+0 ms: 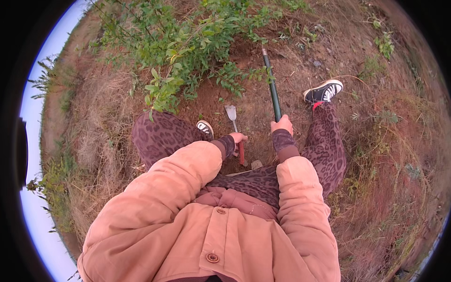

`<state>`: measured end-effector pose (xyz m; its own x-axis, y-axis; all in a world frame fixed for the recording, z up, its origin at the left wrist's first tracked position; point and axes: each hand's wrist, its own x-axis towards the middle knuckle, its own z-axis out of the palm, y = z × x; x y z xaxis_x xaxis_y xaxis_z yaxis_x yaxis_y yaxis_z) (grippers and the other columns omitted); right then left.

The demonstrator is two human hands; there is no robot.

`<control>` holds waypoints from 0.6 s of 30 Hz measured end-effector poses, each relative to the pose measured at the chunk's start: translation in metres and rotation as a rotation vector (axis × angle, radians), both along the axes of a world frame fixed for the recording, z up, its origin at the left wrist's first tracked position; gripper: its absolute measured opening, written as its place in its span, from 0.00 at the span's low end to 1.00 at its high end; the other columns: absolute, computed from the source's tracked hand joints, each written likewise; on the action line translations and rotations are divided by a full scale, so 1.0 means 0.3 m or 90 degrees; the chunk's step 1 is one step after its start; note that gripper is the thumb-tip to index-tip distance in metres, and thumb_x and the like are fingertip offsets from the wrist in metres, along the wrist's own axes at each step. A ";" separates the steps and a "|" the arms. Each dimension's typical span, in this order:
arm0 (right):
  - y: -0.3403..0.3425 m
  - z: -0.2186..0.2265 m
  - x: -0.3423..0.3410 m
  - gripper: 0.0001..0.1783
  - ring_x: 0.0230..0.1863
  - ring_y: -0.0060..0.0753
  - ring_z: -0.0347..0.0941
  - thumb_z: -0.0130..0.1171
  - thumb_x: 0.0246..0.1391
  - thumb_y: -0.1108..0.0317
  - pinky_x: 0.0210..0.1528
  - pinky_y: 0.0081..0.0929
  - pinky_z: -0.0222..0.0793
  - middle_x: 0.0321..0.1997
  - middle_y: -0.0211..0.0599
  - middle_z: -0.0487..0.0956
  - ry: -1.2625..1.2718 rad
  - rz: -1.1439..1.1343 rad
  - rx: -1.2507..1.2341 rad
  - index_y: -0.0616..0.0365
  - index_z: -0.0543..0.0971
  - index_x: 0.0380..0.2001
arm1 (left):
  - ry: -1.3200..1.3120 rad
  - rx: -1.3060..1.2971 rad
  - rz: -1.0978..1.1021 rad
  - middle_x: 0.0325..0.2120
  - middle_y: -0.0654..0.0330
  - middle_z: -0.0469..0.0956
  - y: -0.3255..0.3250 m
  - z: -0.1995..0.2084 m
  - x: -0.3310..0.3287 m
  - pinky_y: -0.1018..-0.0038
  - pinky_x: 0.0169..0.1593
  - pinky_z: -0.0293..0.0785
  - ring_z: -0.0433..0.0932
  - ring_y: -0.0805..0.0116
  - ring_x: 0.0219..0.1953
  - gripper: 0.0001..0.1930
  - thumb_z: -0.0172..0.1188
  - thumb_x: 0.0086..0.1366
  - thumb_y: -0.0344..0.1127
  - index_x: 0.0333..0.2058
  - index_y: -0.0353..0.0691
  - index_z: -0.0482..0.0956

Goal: The person uses a long-handled hoe to scrape and loosen soil around a small shrub, then switches to a hand trowel to remove weeds by hand. The person repeatedly clears the base of the shrub and nearby soil, pulling out weeds and placing them aside.

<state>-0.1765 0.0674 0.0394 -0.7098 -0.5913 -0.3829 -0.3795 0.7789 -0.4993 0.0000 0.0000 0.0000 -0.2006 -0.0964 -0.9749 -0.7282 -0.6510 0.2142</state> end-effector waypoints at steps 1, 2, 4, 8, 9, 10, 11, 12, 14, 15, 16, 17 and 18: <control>0.008 0.025 0.002 0.15 0.22 0.39 0.72 0.58 0.44 0.62 0.24 0.37 0.69 0.24 0.39 0.74 -0.088 -0.032 -0.079 0.58 0.69 0.33 | 0.018 0.021 0.000 0.49 0.54 0.60 0.002 -0.003 -0.016 0.48 0.52 0.57 0.59 0.54 0.53 0.26 0.52 0.57 0.46 0.51 0.41 0.58; 0.015 0.049 0.006 0.13 0.17 0.35 0.70 0.58 0.45 0.63 0.19 0.33 0.69 0.20 0.35 0.73 -0.180 -0.085 -0.132 0.58 0.68 0.30 | 0.032 0.035 -0.009 0.49 0.53 0.60 0.007 -0.004 -0.029 0.48 0.52 0.58 0.60 0.54 0.52 0.26 0.51 0.58 0.45 0.51 0.40 0.58; -0.002 0.097 0.073 0.12 0.12 0.28 0.65 0.57 0.45 0.65 0.14 0.28 0.64 0.16 0.31 0.69 -0.435 -0.126 -0.224 0.57 0.67 0.28 | 0.012 0.007 0.044 0.50 0.51 0.60 -0.001 0.019 0.028 0.49 0.52 0.58 0.60 0.54 0.53 0.25 0.50 0.58 0.43 0.52 0.39 0.58; -0.039 0.146 0.070 0.10 0.09 0.19 0.58 0.56 0.47 0.67 0.09 0.23 0.57 0.12 0.28 0.64 -0.666 -0.168 -0.281 0.56 0.64 0.25 | -0.003 -0.038 0.187 0.54 0.49 0.57 0.030 0.041 -0.032 0.52 0.53 0.59 0.59 0.52 0.55 0.24 0.49 0.60 0.39 0.53 0.36 0.60; -0.058 0.147 0.072 0.10 0.09 0.19 0.58 0.56 0.47 0.67 0.09 0.23 0.57 0.13 0.28 0.65 -0.723 -0.181 -0.287 0.55 0.64 0.25 | 0.006 -0.047 0.240 0.55 0.49 0.56 0.021 0.050 -0.036 0.53 0.53 0.60 0.58 0.52 0.56 0.24 0.49 0.60 0.38 0.53 0.35 0.60; -0.076 0.142 0.077 0.10 0.09 0.18 0.58 0.55 0.47 0.67 0.09 0.22 0.57 0.13 0.28 0.65 -0.739 -0.180 -0.285 0.55 0.64 0.25 | 0.033 -0.062 0.245 0.54 0.49 0.57 0.018 0.056 -0.030 0.56 0.52 0.61 0.59 0.51 0.54 0.23 0.49 0.60 0.38 0.52 0.34 0.60; -0.094 0.132 0.087 0.10 0.10 0.18 0.58 0.55 0.47 0.68 0.10 0.22 0.56 0.13 0.28 0.65 -0.763 -0.178 -0.284 0.55 0.64 0.26 | 0.037 -0.065 0.262 0.53 0.49 0.58 0.014 0.058 -0.028 0.56 0.52 0.61 0.60 0.52 0.54 0.23 0.49 0.60 0.38 0.52 0.34 0.61; -0.109 0.120 0.097 0.10 0.10 0.18 0.58 0.55 0.47 0.68 0.10 0.22 0.56 0.13 0.28 0.65 -0.779 -0.189 -0.272 0.55 0.64 0.26 | 0.041 -0.068 0.279 0.53 0.49 0.58 0.013 0.059 -0.029 0.56 0.52 0.61 0.60 0.52 0.54 0.22 0.49 0.60 0.38 0.51 0.34 0.61; -0.139 0.101 0.104 0.10 0.10 0.18 0.59 0.55 0.46 0.68 0.10 0.22 0.56 0.14 0.28 0.65 -0.814 -0.168 -0.279 0.55 0.64 0.26 | 0.048 -0.070 0.327 0.51 0.49 0.60 0.006 0.060 -0.040 0.57 0.51 0.62 0.63 0.53 0.51 0.21 0.48 0.60 0.38 0.50 0.34 0.63; -0.149 0.092 0.107 0.10 0.10 0.18 0.59 0.55 0.46 0.68 0.10 0.22 0.56 0.14 0.28 0.65 -0.835 -0.165 -0.280 0.55 0.64 0.26 | 0.046 -0.076 0.341 0.51 0.49 0.60 0.004 0.061 -0.037 0.57 0.51 0.62 0.63 0.53 0.51 0.20 0.47 0.60 0.38 0.50 0.34 0.63; -0.166 0.084 0.108 0.09 0.10 0.18 0.59 0.55 0.46 0.68 0.10 0.22 0.56 0.14 0.28 0.65 -0.821 -0.146 -0.267 0.55 0.65 0.26 | 0.046 -0.082 0.354 0.51 0.49 0.60 0.002 0.061 -0.037 0.56 0.51 0.62 0.63 0.53 0.51 0.20 0.46 0.61 0.39 0.49 0.34 0.63; -0.177 0.078 0.103 0.09 0.10 0.18 0.59 0.55 0.46 0.68 0.10 0.22 0.56 0.14 0.28 0.65 -0.843 -0.139 -0.263 0.54 0.65 0.26 | 0.045 -0.091 0.363 0.50 0.49 0.61 0.000 0.062 -0.039 0.56 0.51 0.63 0.64 0.53 0.50 0.20 0.45 0.61 0.39 0.49 0.35 0.63; -0.188 0.072 0.100 0.09 0.10 0.18 0.59 0.55 0.46 0.68 0.10 0.22 0.56 0.14 0.27 0.65 -0.866 -0.138 -0.257 0.54 0.65 0.26 | 0.049 -0.093 0.380 0.50 0.49 0.61 -0.001 0.063 -0.038 0.56 0.51 0.62 0.64 0.53 0.50 0.20 0.44 0.62 0.40 0.49 0.35 0.63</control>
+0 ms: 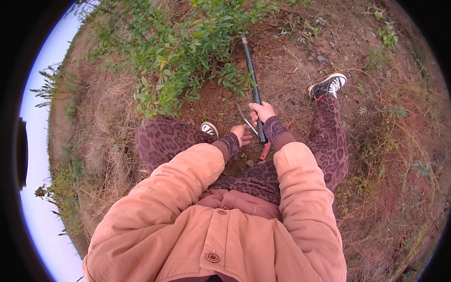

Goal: The person uses a long-handled hoe to scrape and loosen soil around a small shrub, then switches to a hand trowel to remove weeds by hand. The person repeatedly clears the base of the shrub and nearby soil, pulling out weeds and placing them aside.

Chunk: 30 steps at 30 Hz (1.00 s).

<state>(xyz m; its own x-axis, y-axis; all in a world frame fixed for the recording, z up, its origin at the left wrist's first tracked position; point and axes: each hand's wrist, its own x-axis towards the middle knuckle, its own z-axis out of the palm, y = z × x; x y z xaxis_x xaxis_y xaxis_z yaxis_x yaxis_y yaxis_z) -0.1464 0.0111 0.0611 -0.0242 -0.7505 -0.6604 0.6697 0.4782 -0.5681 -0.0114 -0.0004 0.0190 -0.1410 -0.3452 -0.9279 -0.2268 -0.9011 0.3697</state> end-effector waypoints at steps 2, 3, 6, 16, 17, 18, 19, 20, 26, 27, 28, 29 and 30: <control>-0.025 -0.012 0.006 0.09 0.09 0.19 0.59 0.55 0.47 0.67 0.10 0.23 0.56 0.13 0.27 0.64 0.013 0.013 0.005 0.55 0.65 0.24 | 0.005 -0.013 0.024 0.50 0.49 0.61 -0.010 0.003 0.002 0.56 0.51 0.62 0.64 0.53 0.50 0.20 0.41 0.62 0.41 0.49 0.35 0.63; -0.031 -0.017 0.005 0.09 0.09 0.20 0.59 0.54 0.47 0.67 0.09 0.23 0.56 0.12 0.27 0.64 0.027 0.026 0.010 0.55 0.65 0.23 | 0.009 -0.013 0.032 0.50 0.49 0.61 -0.011 0.004 0.000 0.57 0.52 0.61 0.63 0.53 0.50 0.20 0.40 0.63 0.41 0.49 0.35 0.63; -0.037 -0.019 0.000 0.09 0.09 0.22 0.59 0.54 0.47 0.67 0.09 0.24 0.56 0.11 0.29 0.64 0.056 0.059 0.031 0.56 0.65 0.22 | 0.024 -0.017 0.051 0.50 0.49 0.60 -0.021 0.011 -0.001 0.57 0.53 0.60 0.62 0.53 0.51 0.20 0.38 0.64 0.41 0.50 0.35 0.62; -0.038 -0.012 0.062 0.09 0.09 0.24 0.61 0.55 0.45 0.68 0.10 0.26 0.56 0.10 0.30 0.66 0.214 0.138 0.056 0.60 0.67 0.21 | 0.187 0.010 0.198 0.17 0.64 0.66 -0.053 0.034 -0.025 0.67 0.34 0.62 0.63 0.66 0.23 0.15 0.35 0.66 0.43 0.27 0.42 0.66; -0.033 -0.012 0.066 0.09 0.09 0.24 0.61 0.56 0.45 0.68 0.10 0.27 0.56 0.10 0.31 0.66 0.241 0.141 0.051 0.61 0.68 0.21 | 0.205 -0.002 0.201 0.18 0.63 0.66 -0.064 0.030 -0.030 0.68 0.33 0.62 0.62 0.66 0.22 0.16 0.35 0.65 0.45 0.27 0.42 0.66; -0.033 -0.012 0.075 0.10 0.08 0.24 0.61 0.56 0.44 0.68 0.10 0.26 0.56 0.09 0.31 0.66 0.324 0.140 0.032 0.62 0.69 0.17 | 0.223 0.006 0.216 0.18 0.62 0.66 -0.077 0.027 -0.036 0.68 0.31 0.61 0.62 0.66 0.22 0.16 0.36 0.65 0.46 0.27 0.42 0.65; -0.022 -0.009 0.073 0.09 0.08 0.24 0.61 0.55 0.44 0.69 0.10 0.26 0.56 0.10 0.31 0.66 0.308 0.138 0.035 0.62 0.69 0.18 | 0.225 0.020 0.233 0.19 0.61 0.66 -0.084 0.026 -0.040 0.68 0.30 0.60 0.62 0.65 0.21 0.16 0.36 0.65 0.47 0.26 0.43 0.65; -0.017 -0.004 0.075 0.09 0.08 0.25 0.61 0.55 0.43 0.69 0.09 0.26 0.56 0.10 0.32 0.66 0.294 0.131 0.050 0.62 0.69 0.19 | 0.235 0.025 0.263 0.22 0.59 0.67 -0.097 0.028 -0.050 0.68 0.26 0.58 0.61 0.65 0.20 0.18 0.36 0.64 0.52 0.32 0.43 0.66; -0.026 0.032 0.090 0.09 0.07 0.26 0.61 0.54 0.42 0.70 0.09 0.26 0.56 0.08 0.31 0.66 0.262 0.115 0.061 0.60 0.68 0.15 | 0.390 -0.038 0.232 0.27 0.55 0.73 -0.159 0.076 -0.081 0.64 0.22 0.64 0.70 0.61 0.22 0.20 0.37 0.63 0.53 0.40 0.43 0.63; -0.033 0.034 0.095 0.08 0.07 0.27 0.62 0.54 0.43 0.70 0.09 0.26 0.58 0.08 0.31 0.66 0.321 0.140 0.050 0.61 0.69 0.18 | 0.454 -0.028 0.244 0.27 0.55 0.74 -0.172 0.083 -0.089 0.64 0.20 0.65 0.71 0.61 0.21 0.19 0.38 0.63 0.53 0.39 0.43 0.63; -0.037 0.033 0.100 0.07 0.07 0.27 0.62 0.53 0.43 0.69 0.09 0.27 0.58 0.08 0.32 0.66 0.326 0.145 0.057 0.62 0.69 0.19 | 0.416 -0.045 0.221 0.37 0.52 0.73 -0.184 0.088 -0.087 0.62 0.41 0.70 0.73 0.57 0.36 0.20 0.38 0.64 0.51 0.42 0.40 0.63; -0.040 0.031 0.102 0.07 0.08 0.27 0.63 0.53 0.43 0.69 0.09 0.27 0.59 0.09 0.32 0.67 0.335 0.144 0.074 0.62 0.69 0.21 | 0.392 -0.079 0.211 0.37 0.53 0.73 -0.195 0.092 -0.093 0.63 0.40 0.70 0.73 0.58 0.35 0.20 0.39 0.64 0.51 0.42 0.40 0.64; -0.040 0.027 0.103 0.07 0.08 0.27 0.63 0.53 0.44 0.69 0.10 0.27 0.59 0.09 0.32 0.67 0.327 0.140 0.082 0.63 0.70 0.22 | 0.383 -0.095 0.197 0.36 0.53 0.73 -0.208 0.094 -0.101 0.63 0.40 0.70 0.73 0.58 0.35 0.19 0.40 0.64 0.50 0.41 0.39 0.64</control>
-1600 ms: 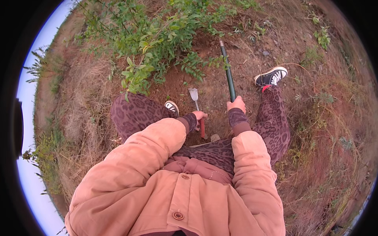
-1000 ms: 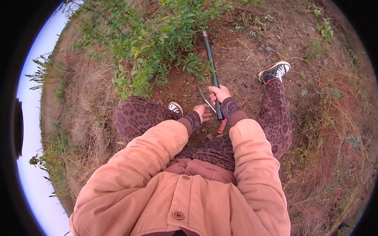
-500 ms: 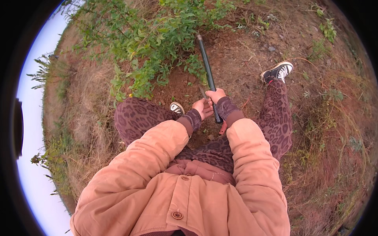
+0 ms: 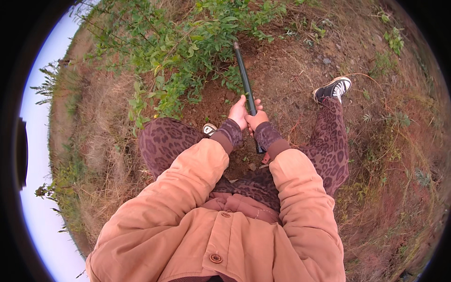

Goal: The person uses a long-handled hoe to scrape and loosen soil around a small shrub, then switches to a hand trowel to remove weeds by hand. The person repeatedly clears the base of the shrub and nearby soil, pulling out weeds and placing them aside.

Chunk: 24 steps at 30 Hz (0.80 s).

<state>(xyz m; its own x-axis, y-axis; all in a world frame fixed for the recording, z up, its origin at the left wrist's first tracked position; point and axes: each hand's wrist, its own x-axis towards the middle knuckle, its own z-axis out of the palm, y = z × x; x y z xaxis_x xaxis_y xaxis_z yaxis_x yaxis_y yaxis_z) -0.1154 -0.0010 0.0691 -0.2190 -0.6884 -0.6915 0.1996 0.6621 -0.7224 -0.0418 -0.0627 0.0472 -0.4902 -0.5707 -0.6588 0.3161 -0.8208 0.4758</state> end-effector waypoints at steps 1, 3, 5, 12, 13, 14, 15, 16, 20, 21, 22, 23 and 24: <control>0.003 -0.004 0.000 0.08 0.09 0.27 0.63 0.53 0.44 0.69 0.10 0.28 0.59 0.10 0.32 0.67 -0.007 -0.005 0.010 0.63 0.70 0.22 | -0.017 -0.032 0.001 0.36 0.53 0.73 -0.006 0.003 -0.008 0.64 0.39 0.70 0.73 0.59 0.34 0.19 0.41 0.64 0.50 0.41 0.39 0.64; 0.014 -0.009 -0.003 0.08 0.09 0.27 0.64 0.52 0.44 0.68 0.10 0.27 0.59 0.10 0.32 0.68 0.011 -0.010 0.023 0.63 0.70 0.22 | -0.028 0.008 0.003 0.29 0.56 0.72 -0.006 0.012 -0.028 0.68 0.34 0.70 0.71 0.64 0.29 0.18 0.44 0.63 0.49 0.36 0.37 0.67; 0.023 -0.007 -0.006 0.08 0.10 0.26 0.64 0.52 0.43 0.69 0.11 0.25 0.58 0.12 0.33 0.69 0.067 -0.016 0.036 0.63 0.70 0.19 | -0.041 0.043 0.004 0.24 0.58 0.70 0.003 0.030 -0.050 0.71 0.30 0.70 0.70 0.67 0.25 0.17 0.45 0.62 0.48 0.34 0.36 0.68; 0.001 0.010 0.032 0.18 0.24 0.40 0.74 0.56 0.43 0.61 0.28 0.31 0.70 0.24 0.47 0.76 0.201 0.071 -0.006 0.66 0.74 0.32 | -0.084 0.007 0.074 0.19 0.60 0.68 0.007 0.093 -0.026 0.74 0.26 0.69 0.67 0.69 0.21 0.15 0.49 0.62 0.43 0.30 0.35 0.68; -0.005 0.009 0.028 0.17 0.22 0.38 0.74 0.55 0.43 0.61 0.26 0.31 0.70 0.23 0.46 0.76 0.193 0.069 0.015 0.66 0.74 0.31 | -0.073 0.023 0.064 0.19 0.60 0.68 -0.001 0.092 -0.023 0.74 0.26 0.69 0.68 0.69 0.21 0.15 0.49 0.61 0.43 0.30 0.35 0.68; -0.009 0.004 0.024 0.15 0.17 0.34 0.73 0.55 0.44 0.62 0.20 0.29 0.68 0.20 0.42 0.75 0.149 0.039 0.008 0.64 0.74 0.30 | -0.046 0.034 0.075 0.20 0.59 0.69 -0.007 0.085 -0.026 0.73 0.27 0.69 0.68 0.68 0.22 0.14 0.49 0.61 0.43 0.31 0.36 0.68; -0.012 0.001 0.015 0.14 0.16 0.33 0.72 0.55 0.44 0.63 0.19 0.29 0.68 0.19 0.41 0.75 0.139 0.042 0.013 0.64 0.74 0.29 | -0.057 0.027 0.073 0.20 0.59 0.69 -0.010 0.079 -0.030 0.73 0.27 0.69 0.68 0.68 0.22 0.13 0.49 0.61 0.43 0.32 0.36 0.68; -0.012 -0.002 0.003 0.14 0.15 0.32 0.71 0.55 0.44 0.63 0.17 0.29 0.67 0.18 0.40 0.75 0.122 0.048 0.035 0.64 0.74 0.29 | -0.062 0.026 0.063 0.20 0.59 0.69 -0.013 0.072 -0.038 0.73 0.27 0.69 0.68 0.68 0.22 0.13 0.49 0.61 0.43 0.32 0.37 0.68; 0.005 0.004 -0.027 0.15 0.14 0.29 0.69 0.56 0.44 0.63 0.18 0.25 0.64 0.15 0.37 0.73 0.123 0.049 0.010 0.67 0.73 0.25 | -0.083 -0.006 0.070 0.20 0.59 0.69 0.009 0.076 -0.071 0.72 0.25 0.68 0.68 0.68 0.21 0.11 0.49 0.61 0.41 0.33 0.38 0.68; 0.012 0.008 -0.020 0.15 0.14 0.28 0.69 0.56 0.44 0.63 0.19 0.23 0.63 0.15 0.36 0.72 0.138 0.035 0.029 0.68 0.72 0.24 | -0.096 -0.001 0.062 0.20 0.59 0.69 0.017 0.084 -0.073 0.73 0.25 0.68 0.68 0.68 0.21 0.11 0.50 0.61 0.41 0.33 0.38 0.67; 0.020 0.012 -0.013 0.15 0.15 0.27 0.69 0.56 0.44 0.62 0.19 0.24 0.63 0.17 0.37 0.73 0.152 0.056 0.006 0.67 0.73 0.24 | -0.106 -0.009 0.080 0.19 0.60 0.68 0.022 0.094 -0.067 0.74 0.24 0.67 0.67 0.69 0.20 0.11 0.50 0.61 0.40 0.32 0.38 0.67; 0.022 0.015 0.002 0.14 0.17 0.28 0.71 0.56 0.44 0.62 0.20 0.24 0.64 0.19 0.38 0.74 0.164 0.038 0.003 0.66 0.74 0.25 | -0.130 -0.021 0.086 0.19 0.60 0.68 0.024 0.103 -0.060 0.75 0.23 0.67 0.67 0.70 0.20 0.11 0.50 0.61 0.40 0.32 0.37 0.67; 0.026 0.016 0.016 0.14 0.18 0.29 0.71 0.56 0.44 0.62 0.21 0.25 0.64 0.20 0.38 0.75 0.196 0.039 -0.003 0.66 0.74 0.25 | -0.123 -0.011 0.082 0.19 0.60 0.68 0.026 0.112 -0.050 0.75 0.24 0.67 0.68 0.70 0.20 0.11 0.49 0.61 0.40 0.32 0.37 0.67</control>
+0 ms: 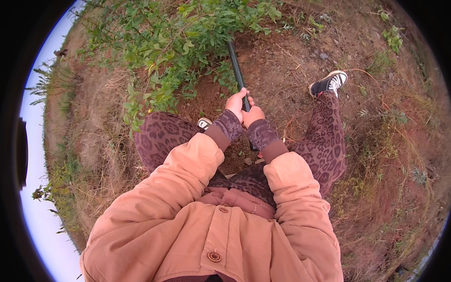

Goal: The person uses a long-handled hoe to scrape and loosen soil around a small shrub, then switches to a hand trowel to remove weeds by hand. The person repeatedly clears the base of the shrub and nearby soil, pulling out weeds and placing them aside.

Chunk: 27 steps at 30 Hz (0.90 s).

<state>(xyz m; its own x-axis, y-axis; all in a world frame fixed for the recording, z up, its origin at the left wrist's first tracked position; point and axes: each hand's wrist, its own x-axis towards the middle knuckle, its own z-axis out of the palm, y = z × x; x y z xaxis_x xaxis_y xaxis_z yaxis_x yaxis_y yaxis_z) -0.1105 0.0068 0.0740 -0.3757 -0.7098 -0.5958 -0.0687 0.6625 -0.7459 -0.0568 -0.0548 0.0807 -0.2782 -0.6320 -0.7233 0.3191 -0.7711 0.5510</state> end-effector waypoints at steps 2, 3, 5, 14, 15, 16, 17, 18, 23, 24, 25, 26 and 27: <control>-0.008 -0.003 0.019 0.14 0.20 0.30 0.73 0.56 0.44 0.63 0.22 0.25 0.65 0.21 0.39 0.75 0.050 0.016 -0.044 0.66 0.74 0.25 | 0.008 0.000 -0.006 0.19 0.60 0.69 -0.009 0.010 0.018 0.74 0.24 0.68 0.68 0.70 0.21 0.11 0.49 0.62 0.39 0.32 0.37 0.67; -0.012 -0.006 0.020 0.14 0.21 0.31 0.73 0.55 0.43 0.63 0.23 0.25 0.66 0.21 0.40 0.75 0.080 0.025 -0.028 0.66 0.74 0.25 | 0.008 0.008 -0.018 0.19 0.60 0.69 -0.013 0.010 0.021 0.74 0.24 0.68 0.68 0.70 0.21 0.11 0.49 0.62 0.39 0.33 0.37 0.67; -0.030 -0.016 0.004 0.14 0.17 0.32 0.72 0.54 0.44 0.64 0.19 0.27 0.66 0.18 0.40 0.74 0.016 0.016 -0.028 0.66 0.73 0.27 | 0.021 0.017 -0.020 0.19 0.59 0.69 -0.026 0.004 0.012 0.73 0.25 0.69 0.69 0.69 0.21 0.11 0.49 0.62 0.40 0.34 0.37 0.67; 0.019 -0.007 -0.009 0.16 0.17 0.34 0.72 0.55 0.44 0.61 0.20 0.30 0.67 0.19 0.42 0.74 -0.113 -0.042 -0.015 0.67 0.72 0.27 | -0.008 0.013 0.017 0.19 0.59 0.67 0.002 0.042 -0.022 0.72 0.24 0.67 0.67 0.68 0.19 0.10 0.47 0.63 0.40 0.34 0.38 0.65; 0.016 -0.008 0.007 0.17 0.21 0.37 0.74 0.56 0.43 0.60 0.24 0.31 0.68 0.21 0.44 0.75 -0.102 -0.045 -0.039 0.68 0.72 0.27 | -0.019 0.002 0.006 0.19 0.59 0.67 0.001 0.048 -0.006 0.73 0.24 0.67 0.67 0.68 0.20 0.10 0.46 0.63 0.39 0.35 0.38 0.64; 0.009 -0.010 0.016 0.19 0.28 0.41 0.75 0.56 0.42 0.59 0.31 0.32 0.69 0.25 0.47 0.76 -0.055 -0.016 -0.002 0.68 0.73 0.29 | -0.016 0.003 -0.007 0.20 0.59 0.67 -0.001 0.050 0.002 0.73 0.24 0.67 0.67 0.68 0.20 0.10 0.46 0.63 0.39 0.35 0.38 0.65; -0.001 -0.012 0.018 0.19 0.28 0.42 0.75 0.56 0.42 0.60 0.32 0.32 0.69 0.25 0.47 0.76 -0.043 -0.018 -0.020 0.68 0.73 0.30 | -0.024 0.011 -0.007 0.20 0.59 0.67 -0.009 0.049 0.005 0.73 0.25 0.68 0.67 0.68 0.20 0.10 0.46 0.63 0.39 0.35 0.37 0.65; -0.010 -0.016 0.015 0.19 0.29 0.42 0.75 0.56 0.42 0.60 0.32 0.32 0.69 0.26 0.48 0.76 -0.033 -0.016 -0.014 0.68 0.73 0.30 | -0.017 -0.002 -0.016 0.20 0.59 0.67 -0.017 0.044 0.003 0.73 0.25 0.68 0.67 0.68 0.20 0.10 0.46 0.63 0.39 0.35 0.37 0.65; -0.004 -0.007 -0.034 0.19 0.27 0.40 0.75 0.57 0.42 0.60 0.32 0.31 0.70 0.25 0.46 0.76 -0.157 -0.046 0.072 0.68 0.73 0.29 | -0.037 -0.007 -0.025 0.20 0.59 0.68 -0.009 0.032 -0.039 0.73 0.25 0.68 0.68 0.68 0.20 0.10 0.45 0.63 0.39 0.37 0.38 0.65; 0.006 0.000 -0.037 0.18 0.27 0.40 0.74 0.57 0.42 0.59 0.31 0.31 0.69 0.24 0.46 0.76 -0.146 -0.044 0.100 0.67 0.73 0.28 | -0.032 0.008 -0.041 0.20 0.59 0.68 -0.001 0.040 -0.040 0.73 0.25 0.68 0.68 0.69 0.20 0.10 0.45 0.64 0.38 0.37 0.38 0.64; 0.018 0.008 -0.031 0.18 0.28 0.41 0.74 0.56 0.42 0.59 0.32 0.32 0.69 0.25 0.47 0.76 -0.125 -0.032 0.050 0.67 0.73 0.28 | -0.029 0.003 -0.028 0.20 0.59 0.68 0.007 0.051 -0.035 0.73 0.25 0.68 0.67 0.69 0.20 0.10 0.45 0.64 0.39 0.38 0.38 0.64; 0.018 0.015 -0.015 0.18 0.29 0.42 0.74 0.56 0.42 0.59 0.33 0.33 0.69 0.26 0.47 0.76 -0.099 -0.046 -0.010 0.67 0.73 0.29 | -0.022 0.003 -0.026 0.20 0.59 0.68 0.003 0.065 -0.026 0.73 0.25 0.68 0.67 0.69 0.20 0.10 0.45 0.64 0.39 0.38 0.38 0.64; 0.024 0.022 0.006 0.18 0.30 0.43 0.74 0.56 0.42 0.59 0.34 0.34 0.69 0.26 0.48 0.76 -0.100 -0.055 -0.043 0.67 0.73 0.29 | -0.032 0.013 -0.020 0.20 0.59 0.68 0.005 0.080 -0.011 0.73 0.25 0.68 0.67 0.69 0.20 0.11 0.45 0.64 0.39 0.38 0.38 0.64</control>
<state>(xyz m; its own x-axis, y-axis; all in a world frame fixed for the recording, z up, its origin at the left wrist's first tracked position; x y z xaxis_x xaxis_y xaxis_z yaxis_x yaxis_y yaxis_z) -0.1086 0.0140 0.0806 -0.3431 -0.7194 -0.6040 0.1069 0.6089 -0.7860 -0.0600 -0.0532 0.1048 -0.2606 -0.6086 -0.7494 0.2675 -0.7914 0.5497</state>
